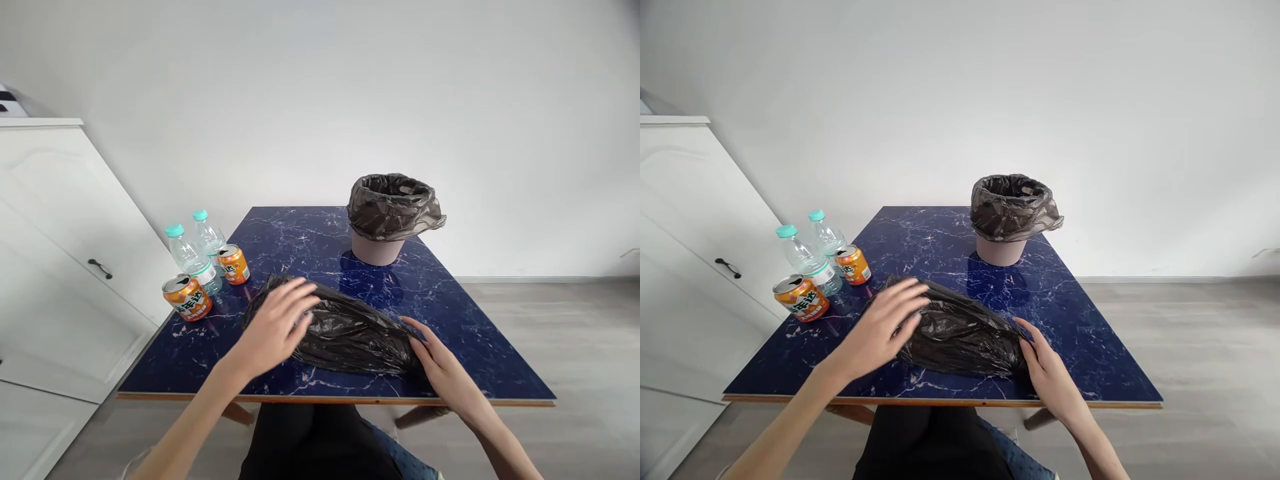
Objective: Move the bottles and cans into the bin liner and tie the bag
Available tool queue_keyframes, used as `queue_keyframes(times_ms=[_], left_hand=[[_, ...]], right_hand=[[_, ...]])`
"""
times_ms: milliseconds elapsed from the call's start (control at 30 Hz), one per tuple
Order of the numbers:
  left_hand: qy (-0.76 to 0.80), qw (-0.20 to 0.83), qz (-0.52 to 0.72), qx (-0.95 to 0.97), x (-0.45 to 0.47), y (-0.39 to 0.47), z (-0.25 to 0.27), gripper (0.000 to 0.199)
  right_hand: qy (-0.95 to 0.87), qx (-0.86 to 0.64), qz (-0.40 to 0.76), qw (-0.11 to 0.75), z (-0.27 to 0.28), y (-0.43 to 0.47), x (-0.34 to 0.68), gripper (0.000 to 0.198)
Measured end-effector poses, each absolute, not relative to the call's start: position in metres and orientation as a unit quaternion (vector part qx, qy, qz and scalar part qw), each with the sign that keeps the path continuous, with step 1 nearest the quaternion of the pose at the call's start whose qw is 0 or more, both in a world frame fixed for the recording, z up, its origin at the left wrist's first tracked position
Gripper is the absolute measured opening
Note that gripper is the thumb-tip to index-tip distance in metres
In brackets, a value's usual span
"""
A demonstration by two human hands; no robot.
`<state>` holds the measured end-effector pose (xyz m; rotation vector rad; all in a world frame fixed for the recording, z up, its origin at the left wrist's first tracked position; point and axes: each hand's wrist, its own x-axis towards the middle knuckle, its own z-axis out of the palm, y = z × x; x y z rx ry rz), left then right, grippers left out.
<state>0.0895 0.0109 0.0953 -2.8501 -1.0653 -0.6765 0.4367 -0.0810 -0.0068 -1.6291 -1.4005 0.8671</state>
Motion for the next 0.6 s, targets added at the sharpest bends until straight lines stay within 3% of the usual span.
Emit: queue_keyframes(times_ms=[200, 367, 433, 600], left_hand=[[-0.375, -0.021, -0.065, -0.924, 0.097, 0.022, 0.051, 0.064], [-0.384, 0.018, -0.108, -0.917, 0.106, 0.034, 0.041, 0.065], [-0.36, 0.022, -0.12, -0.925, 0.118, 0.035, 0.036, 0.065], [-0.368, 0.012, -0.103, -0.924, 0.128, 0.062, 0.01, 0.065]], right_hand=[[-0.553, -0.672, 0.279, 0.406, -0.004, -0.087, 0.435, 0.062], [-0.654, -0.664, 0.003, 0.362, 0.034, -0.107, 0.397, 0.055], [-0.722, -0.612, -0.057, 0.318, 0.04, -0.104, 0.375, 0.057], [-0.777, -0.592, -0.077, 0.2, 0.004, -0.063, 0.348, 0.062]])
